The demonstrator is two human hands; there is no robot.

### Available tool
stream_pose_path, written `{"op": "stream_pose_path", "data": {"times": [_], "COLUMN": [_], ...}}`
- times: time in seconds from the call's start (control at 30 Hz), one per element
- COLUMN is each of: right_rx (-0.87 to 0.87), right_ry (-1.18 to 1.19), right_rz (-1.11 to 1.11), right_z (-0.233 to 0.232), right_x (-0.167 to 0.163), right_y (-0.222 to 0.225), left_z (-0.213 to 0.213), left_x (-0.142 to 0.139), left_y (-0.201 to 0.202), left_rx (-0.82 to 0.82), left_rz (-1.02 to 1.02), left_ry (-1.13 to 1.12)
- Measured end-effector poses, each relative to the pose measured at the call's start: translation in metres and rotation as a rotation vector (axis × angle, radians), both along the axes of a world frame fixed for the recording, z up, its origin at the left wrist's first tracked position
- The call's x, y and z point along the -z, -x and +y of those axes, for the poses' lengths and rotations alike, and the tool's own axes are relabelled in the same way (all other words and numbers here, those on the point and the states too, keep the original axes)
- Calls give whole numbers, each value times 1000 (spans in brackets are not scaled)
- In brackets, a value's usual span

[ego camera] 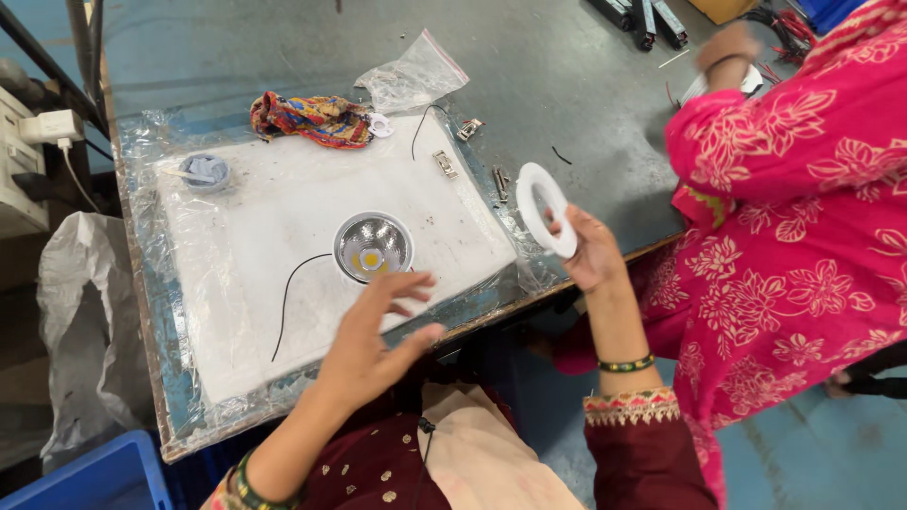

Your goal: The person assembles LED light fixtures by attaching metal brackets to white heat-sink housings using a green electric screwdriver. They insert screws, tighten them, and pass completed units to a coworker. The person also fits a circular white ring onto the housing and secures it with additional screws.

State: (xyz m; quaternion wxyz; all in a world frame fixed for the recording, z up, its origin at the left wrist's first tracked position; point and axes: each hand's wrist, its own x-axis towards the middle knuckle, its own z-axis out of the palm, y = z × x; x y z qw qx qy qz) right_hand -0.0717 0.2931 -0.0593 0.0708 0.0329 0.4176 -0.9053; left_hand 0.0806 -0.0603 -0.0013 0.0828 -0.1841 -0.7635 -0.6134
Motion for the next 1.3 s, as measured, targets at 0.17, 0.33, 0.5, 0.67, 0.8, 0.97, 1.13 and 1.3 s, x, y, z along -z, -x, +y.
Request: {"op": "stream_pose_path", "data": {"times": [0.17,0.33,0.5,0.67,0.8,0.97,1.13,1.3], "right_rx": [-495,-256,-239,-264,-41,188,-334,-478], "right_ry": [414,-45,-455,-455,-557,-1282,-1440,-1449], "right_rz": [-136,179,164,1,185,117,-553,-530], "right_z": [-41,-75,-93,-88,-61,-37,-50,-66], "right_x": [12,-14,-46,-26,33,122,189,185], "right_y": [-27,-112,-134,-108,-130,-250,-298,-248], "left_z": [34,76,84,78,42,-38,-54,-13], "left_x": [-30,-29,-17,-5,0,-11,-26,-22], "left_y": [19,20,13,5,-3,-32,-47,-36], "left_rx": [40,12,11,227,171,-76,-305,-17], "left_rz": [358,297,190,-63,229,179,-121,278], "left_ry": [189,113,36,-378,-440,-419,-702,-312]}}
